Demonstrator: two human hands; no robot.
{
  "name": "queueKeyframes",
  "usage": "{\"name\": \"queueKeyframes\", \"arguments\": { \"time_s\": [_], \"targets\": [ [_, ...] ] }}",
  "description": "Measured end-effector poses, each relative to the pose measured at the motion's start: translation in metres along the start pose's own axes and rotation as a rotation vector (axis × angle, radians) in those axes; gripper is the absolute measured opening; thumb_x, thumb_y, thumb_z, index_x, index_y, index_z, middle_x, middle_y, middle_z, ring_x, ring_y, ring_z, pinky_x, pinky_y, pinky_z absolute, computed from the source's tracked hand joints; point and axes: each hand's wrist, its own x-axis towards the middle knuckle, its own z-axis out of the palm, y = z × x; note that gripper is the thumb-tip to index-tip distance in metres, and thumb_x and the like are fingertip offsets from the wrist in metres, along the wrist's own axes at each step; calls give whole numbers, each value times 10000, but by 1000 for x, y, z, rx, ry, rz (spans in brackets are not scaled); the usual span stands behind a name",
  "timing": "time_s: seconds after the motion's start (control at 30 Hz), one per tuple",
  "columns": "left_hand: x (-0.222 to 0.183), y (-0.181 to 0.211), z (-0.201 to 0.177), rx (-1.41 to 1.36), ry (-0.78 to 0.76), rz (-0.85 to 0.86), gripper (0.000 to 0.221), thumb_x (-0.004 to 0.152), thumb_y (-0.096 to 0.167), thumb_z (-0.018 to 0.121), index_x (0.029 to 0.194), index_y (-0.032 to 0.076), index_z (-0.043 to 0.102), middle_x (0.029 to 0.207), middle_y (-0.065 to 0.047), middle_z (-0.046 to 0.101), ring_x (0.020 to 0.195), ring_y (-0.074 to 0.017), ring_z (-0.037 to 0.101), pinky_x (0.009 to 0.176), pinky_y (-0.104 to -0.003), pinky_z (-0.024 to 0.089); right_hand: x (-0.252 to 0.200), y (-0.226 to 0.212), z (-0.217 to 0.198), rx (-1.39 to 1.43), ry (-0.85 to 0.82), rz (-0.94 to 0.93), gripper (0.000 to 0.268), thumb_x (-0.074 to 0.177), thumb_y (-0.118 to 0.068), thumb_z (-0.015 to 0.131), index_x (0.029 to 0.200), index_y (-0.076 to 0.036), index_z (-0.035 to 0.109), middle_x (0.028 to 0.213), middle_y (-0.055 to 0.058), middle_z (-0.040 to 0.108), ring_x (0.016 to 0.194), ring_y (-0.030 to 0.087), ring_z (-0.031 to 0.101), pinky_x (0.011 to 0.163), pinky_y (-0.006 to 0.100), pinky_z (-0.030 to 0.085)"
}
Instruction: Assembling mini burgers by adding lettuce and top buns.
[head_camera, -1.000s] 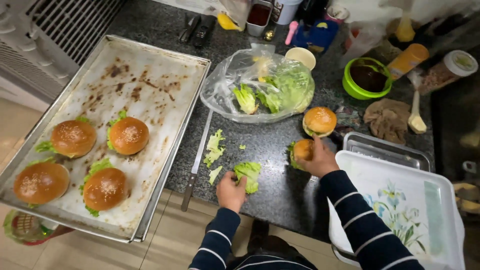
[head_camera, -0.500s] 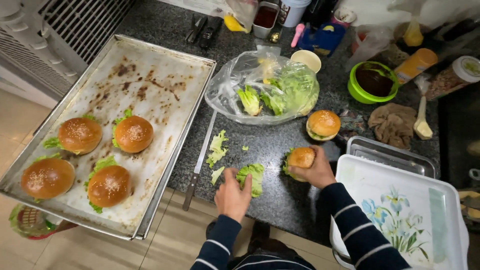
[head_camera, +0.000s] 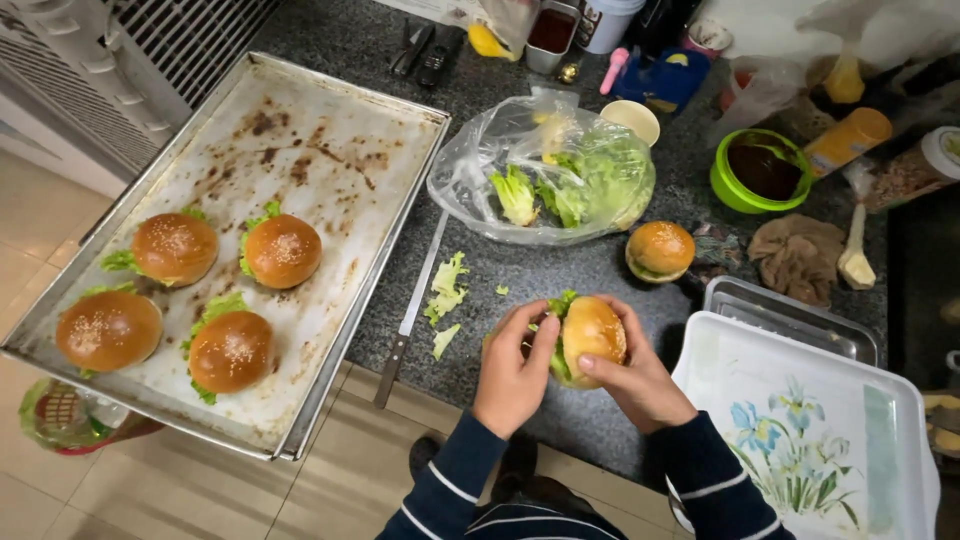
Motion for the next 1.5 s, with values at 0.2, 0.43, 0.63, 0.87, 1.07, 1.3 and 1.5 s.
{"name": "queueKeyframes", "arguments": {
  "time_s": [0.2,0.43,0.63,0.87,1.07,1.3,1.5],
  "targets": [
    [-7,17,-11,34,-16,59,444,1239,246,523,1446,-122,660,1185,-262,743,915,-366,800,682,-431,679,2,14,-15,67,-68,-51,1082,744,30,832,1724,-181,427,1482,245,552,1281,443,651,981,636,622],
    [-10,13,-24,-12,-18,51,404,1231,201,549,1434,-129,661,1175,-283,735,918,-382,793,663,-449,675,-12,-4,-6,123,-54,39,1135,708,-55,705,1781,-165,353,1612,297,511,1397,513,563,1093,758,493],
    [9,9,-47,-46,-117,-45,341,1092,237,759,1300,-29,810,1095,-247,831,906,-389,843,643,-447,685,-7,14,-43,208,-417,-75,1109,881,-228,990,1766,-132,330,1588,287,576,1346,467,689,1026,751,591],
    [14,27,-59,342,-266,100,242,1079,312,714,1083,108,844,1043,-60,787,948,-276,758,827,-468,576,-27,-17,-7,60,-209,276,979,731,-74,748,1656,-174,443,1500,252,579,1295,457,610,1071,623,485],
    [-11,36,-61,535,-321,358,229,1138,243,662,1061,61,778,1041,-85,662,1016,-299,600,812,-472,532,-25,-21,2,23,-71,368,795,886,-120,658,1657,-215,491,1480,183,631,1258,394,629,1051,582,506],
    [-47,35,-71,592,-299,606,112,1094,149,736,1093,38,748,1169,-124,667,1099,-290,639,922,-440,593,-30,-39,21,11,-17,434,767,912,-169,604,1669,-210,486,1537,201,604,1351,425,595,1142,651,490],
    [-58,22,-84,772,-388,695,243,1109,233,750,1231,40,666,1299,-201,641,1150,-354,675,881,-504,664,-32,-43,25,-18,-47,468,769,903,-175,603,1664,-207,495,1551,200,634,1355,436,612,1160,660,491]
  ]
}}
